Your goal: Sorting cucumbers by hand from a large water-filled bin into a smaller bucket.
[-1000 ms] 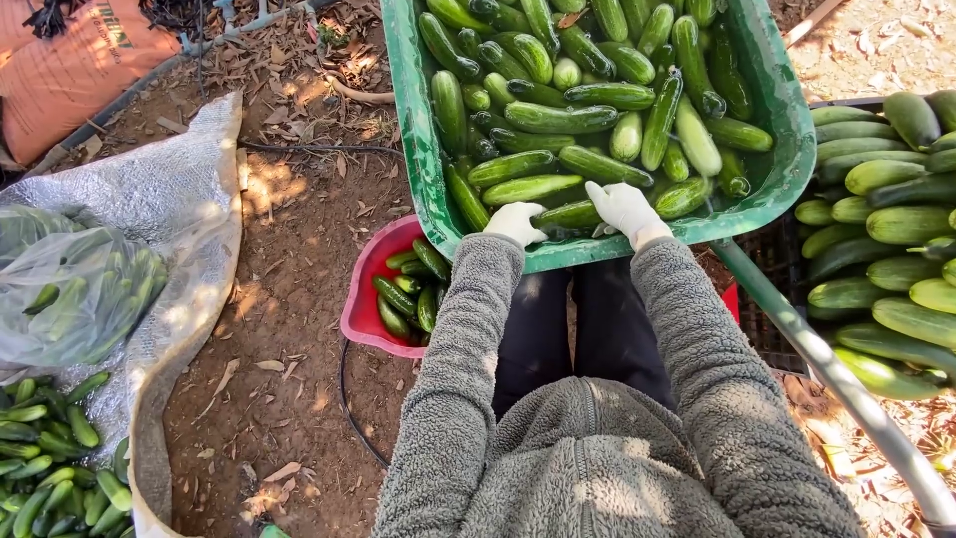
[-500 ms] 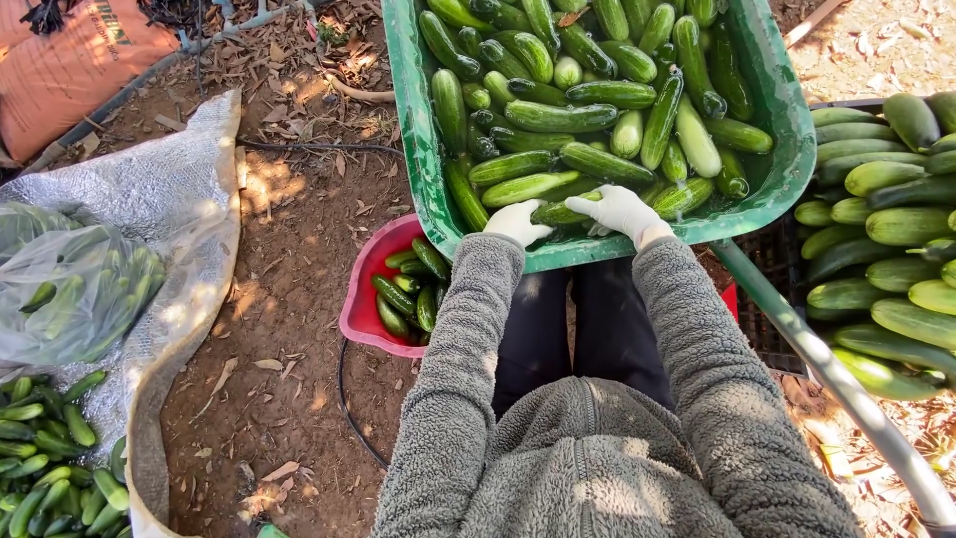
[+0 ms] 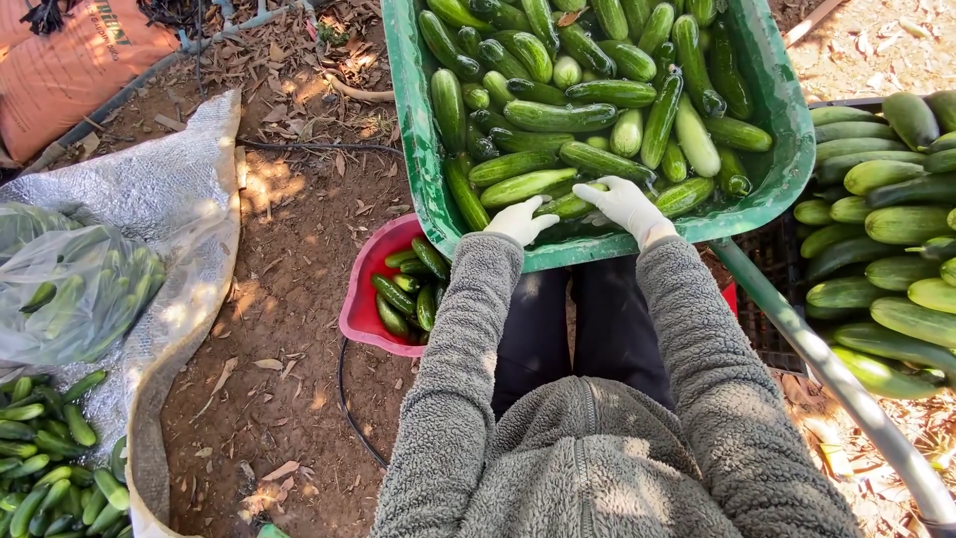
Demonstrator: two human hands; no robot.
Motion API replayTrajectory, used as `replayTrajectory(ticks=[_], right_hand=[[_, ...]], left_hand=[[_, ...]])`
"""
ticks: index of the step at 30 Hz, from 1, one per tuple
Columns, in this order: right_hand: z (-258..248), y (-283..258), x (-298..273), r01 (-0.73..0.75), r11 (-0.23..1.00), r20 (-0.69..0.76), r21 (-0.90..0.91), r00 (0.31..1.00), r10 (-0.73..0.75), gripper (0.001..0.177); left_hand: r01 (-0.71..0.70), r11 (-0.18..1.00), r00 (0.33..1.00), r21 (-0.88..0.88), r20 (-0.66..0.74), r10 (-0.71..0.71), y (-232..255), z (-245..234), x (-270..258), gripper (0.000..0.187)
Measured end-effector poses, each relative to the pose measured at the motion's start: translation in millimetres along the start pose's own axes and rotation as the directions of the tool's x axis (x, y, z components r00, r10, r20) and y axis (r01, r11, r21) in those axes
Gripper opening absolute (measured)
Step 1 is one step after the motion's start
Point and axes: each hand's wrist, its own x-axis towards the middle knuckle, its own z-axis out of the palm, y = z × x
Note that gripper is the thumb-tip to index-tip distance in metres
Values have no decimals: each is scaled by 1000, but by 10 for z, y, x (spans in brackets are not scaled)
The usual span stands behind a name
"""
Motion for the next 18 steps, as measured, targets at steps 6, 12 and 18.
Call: replayTrajectory(ticks=[6, 12, 18], right_hand=[[80, -536, -744, 16, 915, -47, -403, 998, -39, 79], [24, -285, -363, -4, 999, 44, 35, 999, 2, 69], [31, -183, -309, -16, 995, 26, 96, 1000, 13, 59]], left_hand=[[-95, 995, 995, -4, -1, 95, -119, 84, 131, 58], [5, 999, 997, 48, -71, -1, -283, 250, 427, 59], [17, 999, 999, 39, -45, -15, -136, 177, 262, 60]])
